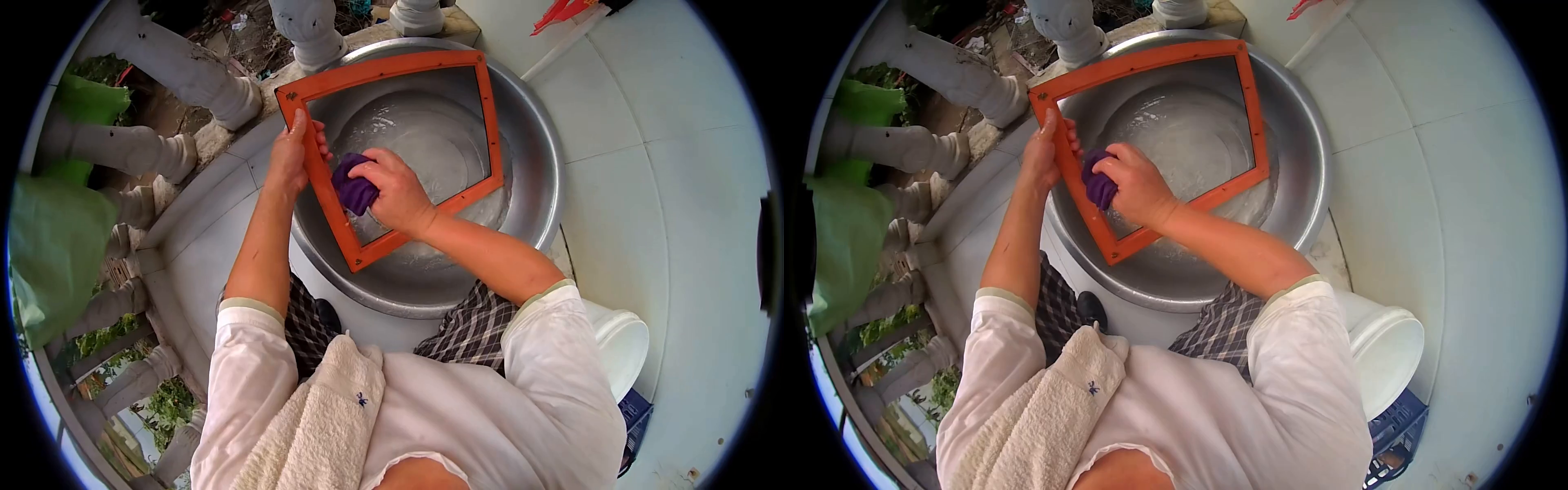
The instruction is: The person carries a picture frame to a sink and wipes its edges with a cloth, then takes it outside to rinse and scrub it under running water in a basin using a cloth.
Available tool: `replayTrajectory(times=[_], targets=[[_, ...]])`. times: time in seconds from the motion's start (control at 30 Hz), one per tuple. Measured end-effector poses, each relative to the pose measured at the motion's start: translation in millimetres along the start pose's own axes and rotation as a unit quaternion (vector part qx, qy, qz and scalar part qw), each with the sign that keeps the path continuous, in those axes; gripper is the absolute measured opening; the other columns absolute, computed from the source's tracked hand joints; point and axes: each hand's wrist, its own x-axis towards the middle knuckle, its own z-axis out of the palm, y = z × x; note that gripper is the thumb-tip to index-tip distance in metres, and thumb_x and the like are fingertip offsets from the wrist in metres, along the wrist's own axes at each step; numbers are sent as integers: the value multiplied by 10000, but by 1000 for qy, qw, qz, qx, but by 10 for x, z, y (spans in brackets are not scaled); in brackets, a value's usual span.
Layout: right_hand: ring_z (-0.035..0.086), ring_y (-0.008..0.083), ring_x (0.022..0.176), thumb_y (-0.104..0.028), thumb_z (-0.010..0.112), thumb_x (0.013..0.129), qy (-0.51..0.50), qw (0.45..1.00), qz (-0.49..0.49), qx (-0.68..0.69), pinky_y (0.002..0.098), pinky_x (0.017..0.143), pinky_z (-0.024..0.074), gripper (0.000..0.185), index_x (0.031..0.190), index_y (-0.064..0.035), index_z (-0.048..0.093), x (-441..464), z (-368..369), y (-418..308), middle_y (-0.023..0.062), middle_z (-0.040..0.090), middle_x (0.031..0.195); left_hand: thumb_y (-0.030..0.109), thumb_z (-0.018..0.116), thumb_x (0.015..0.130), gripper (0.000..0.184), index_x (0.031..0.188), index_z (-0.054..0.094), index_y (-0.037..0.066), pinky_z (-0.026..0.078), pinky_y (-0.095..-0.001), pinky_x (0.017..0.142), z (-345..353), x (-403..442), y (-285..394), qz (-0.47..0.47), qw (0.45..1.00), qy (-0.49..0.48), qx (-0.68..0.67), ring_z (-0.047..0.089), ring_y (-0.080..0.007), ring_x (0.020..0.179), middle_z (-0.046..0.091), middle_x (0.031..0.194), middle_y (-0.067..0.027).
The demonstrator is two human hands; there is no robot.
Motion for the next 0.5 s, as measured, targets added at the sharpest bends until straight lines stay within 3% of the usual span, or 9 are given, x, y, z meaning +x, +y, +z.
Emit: replayTrajectory(times=[0.07, 0.13, 0.27, 0.33, 0.4, 0.47, 0.5], targets=[[594, 330, 910, -37, 670, 696, 71, 992, 98, 41, 367, 805, 490, 249, 944, -44, 647, 217, -169, 139, 141, 600, 990, 515, 466, 938, 498, 915, 532, 21, 481, -337, 554, 26, 10, 15, 7, 1000, -7, -6, 522, -163, 596, 519, 705, -54], [577, 350, 893, -25, 625, 707, 39, 992, 114, -29, 397, 786, 474, 212, 917, -37, 651, 299, -471, 265, 165, 591, 948, 532, 457, 935, 513, 910, 524, 25, 467, -328, 543, 16, -3, 37, 12, 1000, -21, -14, 510, -160, 582, 511, 696, -52], [588, 361, 918, -32, 609, 688, -147, 941, 281, -116, 409, 791, 476, 293, 976, -43, 660, -165, -979, 548, 172, 617, 956, 559, 441, 930, 539, 900, 513, 26, 451, -316, 532, 57, -46, 120, 19, 996, -75, -38, 497, -163, 573, 499, 687, -50], [600, 360, 963, -63, 622, 689, -271, 860, 418, -112, 404, 831, 477, 331, 1017, -49, 664, -640, -1047, 880, 191, 635, 1014, 564, 440, 928, 546, 895, 509, 23, 452, -314, 534, 70, -32, 173, 20, 994, -96, -48, 499, -167, 577, 502, 689, -52], [599, 356, 1015, -123, 660, 693, -413, 802, 412, -125, 394, 884, 474, 383, 1069, -49, 651, -1019, -1112, 973, 205, 636, 1064, 563, 444, 927, 548, 891, 506, 20, 458, -316, 542, 106, -21, 218, 20, 992, -112, -56, 506, -172, 585, 513, 697, -59], [590, 352, 1044, -194, 698, 690, -518, 745, 347, -237, 391, 924, 463, 480, 1138, -40, 619, -1274, -1095, 1067, 199, 634, 1075, 562, 444, 927, 548, 892, 506, 19, 465, -321, 550, 187, -35, 309, 12, 995, -95, -34, 514, -174, 594, 528, 713, -65], [585, 344, 1063, -245, 715, 711, -441, 789, 369, -219, 391, 936, 459, 541, 1190, -29, 585, -1367, -1110, 1105, 197, 626, 1104, 562, 445, 927, 548, 892, 506, 18, 469, -323, 554, 225, -74, 340, 6, 996, -84, -22, 518, -175, 599, 535, 721, -69]])
